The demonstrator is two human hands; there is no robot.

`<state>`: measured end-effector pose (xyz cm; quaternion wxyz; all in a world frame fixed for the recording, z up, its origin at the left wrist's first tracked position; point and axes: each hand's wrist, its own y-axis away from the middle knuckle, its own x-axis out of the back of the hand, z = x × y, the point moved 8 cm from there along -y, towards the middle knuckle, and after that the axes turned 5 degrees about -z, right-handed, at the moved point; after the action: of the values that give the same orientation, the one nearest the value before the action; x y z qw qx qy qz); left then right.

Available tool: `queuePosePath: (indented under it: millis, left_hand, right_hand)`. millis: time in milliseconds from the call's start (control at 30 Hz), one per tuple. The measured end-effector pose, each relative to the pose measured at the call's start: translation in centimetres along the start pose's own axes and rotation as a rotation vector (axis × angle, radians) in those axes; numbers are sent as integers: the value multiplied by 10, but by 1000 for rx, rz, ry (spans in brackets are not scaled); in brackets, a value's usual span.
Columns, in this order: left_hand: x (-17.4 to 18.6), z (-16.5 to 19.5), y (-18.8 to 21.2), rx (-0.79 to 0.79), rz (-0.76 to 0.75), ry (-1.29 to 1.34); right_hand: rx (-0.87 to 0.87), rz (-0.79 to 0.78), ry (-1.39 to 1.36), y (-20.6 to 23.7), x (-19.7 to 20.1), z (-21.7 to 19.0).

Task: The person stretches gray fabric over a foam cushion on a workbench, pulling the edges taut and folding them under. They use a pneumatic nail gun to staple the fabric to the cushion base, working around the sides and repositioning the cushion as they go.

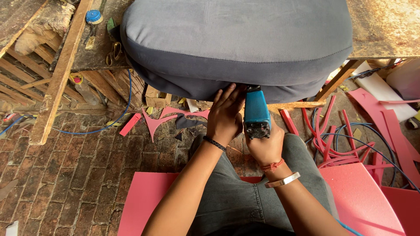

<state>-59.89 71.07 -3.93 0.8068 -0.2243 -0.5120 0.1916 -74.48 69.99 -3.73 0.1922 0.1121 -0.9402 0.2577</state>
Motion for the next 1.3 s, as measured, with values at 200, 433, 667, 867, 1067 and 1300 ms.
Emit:
queuePosePath:
  millis: [200, 433, 667, 867, 1067, 1300]
  left_hand:
    - [13, -16, 7, 65, 12, -50]
    - [19, -21, 7, 75, -6, -40]
    - [26, -23, 15, 57, -9, 7]
    - [37, -11, 12, 72, 49, 3]
    - [-8, 71, -4, -156, -36, 44]
    - [-91, 151, -50, -385, -131, -325]
  right_hand:
    - [-66, 22, 28, 0, -9, -7]
    - [-83, -47, 29, -4, -27, -23]
    - [-42, -30, 44, -5, -29, -18]
    - [-61, -123, -210, 20, 9, 6]
    - [-95, 15, -175, 21, 113, 51]
    - [-269, 129, -524, 16, 172, 120]
